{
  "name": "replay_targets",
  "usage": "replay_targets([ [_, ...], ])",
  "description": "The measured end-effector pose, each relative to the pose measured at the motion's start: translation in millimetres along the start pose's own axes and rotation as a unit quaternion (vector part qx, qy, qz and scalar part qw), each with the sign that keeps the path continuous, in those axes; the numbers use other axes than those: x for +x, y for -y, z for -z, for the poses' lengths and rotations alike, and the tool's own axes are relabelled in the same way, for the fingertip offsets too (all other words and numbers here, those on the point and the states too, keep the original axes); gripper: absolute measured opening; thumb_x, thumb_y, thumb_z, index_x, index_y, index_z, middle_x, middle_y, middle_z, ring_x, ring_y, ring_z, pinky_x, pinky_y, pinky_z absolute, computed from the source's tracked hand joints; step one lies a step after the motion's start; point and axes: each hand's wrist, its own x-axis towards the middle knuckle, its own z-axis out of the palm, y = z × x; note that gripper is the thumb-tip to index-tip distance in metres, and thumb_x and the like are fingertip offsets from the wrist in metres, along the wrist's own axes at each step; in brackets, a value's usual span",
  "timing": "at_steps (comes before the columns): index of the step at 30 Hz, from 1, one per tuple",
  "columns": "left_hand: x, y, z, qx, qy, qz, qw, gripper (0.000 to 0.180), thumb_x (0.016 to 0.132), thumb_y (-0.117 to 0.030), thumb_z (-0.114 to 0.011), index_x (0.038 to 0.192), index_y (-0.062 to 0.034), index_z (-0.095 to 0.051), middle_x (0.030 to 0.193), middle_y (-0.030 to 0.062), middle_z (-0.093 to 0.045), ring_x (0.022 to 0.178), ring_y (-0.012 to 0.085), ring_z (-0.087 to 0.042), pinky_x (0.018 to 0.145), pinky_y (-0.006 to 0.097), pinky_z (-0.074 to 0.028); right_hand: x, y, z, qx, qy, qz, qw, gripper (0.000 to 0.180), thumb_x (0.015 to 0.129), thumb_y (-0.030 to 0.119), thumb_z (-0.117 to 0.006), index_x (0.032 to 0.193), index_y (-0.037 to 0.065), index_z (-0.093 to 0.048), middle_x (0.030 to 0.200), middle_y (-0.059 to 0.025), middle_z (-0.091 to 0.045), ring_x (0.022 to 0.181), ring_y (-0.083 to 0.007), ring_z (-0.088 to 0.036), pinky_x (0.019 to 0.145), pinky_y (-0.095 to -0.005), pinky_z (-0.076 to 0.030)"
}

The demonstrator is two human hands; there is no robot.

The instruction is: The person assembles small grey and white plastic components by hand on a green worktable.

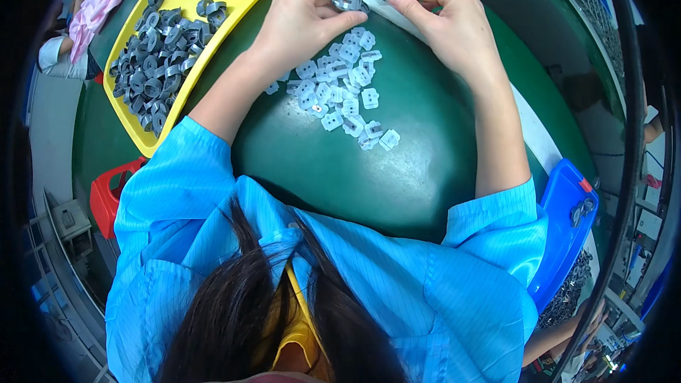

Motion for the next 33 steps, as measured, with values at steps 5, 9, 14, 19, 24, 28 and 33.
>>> replay_targets([
  [5,1,-7,-3,0.082,-0.026,-0.055,0.995,0.028,0.078,-0.012,-0.078,0.1,-0.0011,-0.065,0.087,0.0097,-0.068,0.075,0.0137,-0.069,0.067,0.026,-0.056,-5,14,-30,0.148,-0.02,-0.015,0.989,0.02,0.083,0.02,-0.073,0.093,0.003,-0.074,0.081,-0.0021,-0.069,0.074,-0.0061,-0.058,0.067,-0.0223,-0.046],
  [9,-5,-3,-10,-0.061,-0.012,0.009,0.998,0.031,0.08,-0.005,-0.073,0.107,0.0018,-0.061,0.097,0.0136,-0.069,0.086,0.0169,-0.071,0.071,0.026,-0.056,-4,6,-37,0.096,-0.088,-0.01,0.991,0.018,0.083,0.019,-0.072,0.089,0.001,-0.073,0.071,0.0001,-0.066,0.066,-0.0056,-0.056,0.062,-0.022,-0.045],
  [14,-4,-11,-9,-0.023,-0.013,0.011,1.0,0.03,0.081,-0.001,-0.07,0.108,0.0028,-0.059,0.098,0.0144,-0.07,0.087,0.0177,-0.071,0.073,0.027,-0.057,-4,14,-33,0.181,-0.045,-0.066,0.98,0.017,0.085,0.016,-0.071,0.09,0.0,-0.072,0.076,-0.0024,-0.067,0.071,-0.0066,-0.058,0.065,-0.0214,-0.046],
  [19,-3,-10,-13,0.031,-0.068,-0.05,0.996,0.031,0.076,-0.002,-0.075,0.104,0.0013,-0.061,0.091,0.012,-0.071,0.079,0.0182,-0.072,0.072,0.028,-0.059,-7,17,-40,0.27,-0.066,-0.11,0.954,0.016,0.086,0.013,-0.07,0.092,-0.002,-0.071,0.081,-0.0051,-0.069,0.074,-0.0077,-0.06,0.07,-0.021,-0.045],
  [24,1,-7,-12,0.086,-0.09,-0.087,0.988,0.033,0.073,-0.006,-0.079,0.101,0.0001,-0.063,0.092,0.0105,-0.069,0.081,0.0179,-0.071,0.073,0.029,-0.059,-7,16,-47,0.223,-0.124,-0.061,0.965,0.016,0.086,0.015,-0.07,0.09,-0.001,-0.071,0.078,-0.0043,-0.068,0.072,-0.0069,-0.059,0.066,-0.0209,-0.045],
  [28,-2,-6,-12,0.113,-0.1,-0.108,0.983,0.035,0.071,-0.009,-0.08,0.101,-0.0021,-0.064,0.097,0.0072,-0.068,0.087,0.0197,-0.068,0.077,0.032,-0.057,-5,19,-34,0.239,-0.034,-0.072,0.968,0.017,0.085,0.016,-0.071,0.088,-0.001,-0.071,0.075,-0.0028,-0.067,0.069,-0.0066,-0.057,0.061,-0.0209,-0.045],
  [33,-2,-13,-11,0.059,-0.101,-0.094,0.989,0.03,0.071,-0.004,-0.074,0.094,0.0004,-0.056,0.087,0.0164,-0.061,0.078,0.027,-0.065,0.07,0.033,-0.054,-7,15,-44,0.047,-0.167,0.048,0.984,0.018,0.081,0.019,-0.074,0.086,0.002,-0.072,0.071,-0.0026,-0.066,0.066,-0.0079,-0.057,0.059,-0.0239,-0.045],
])
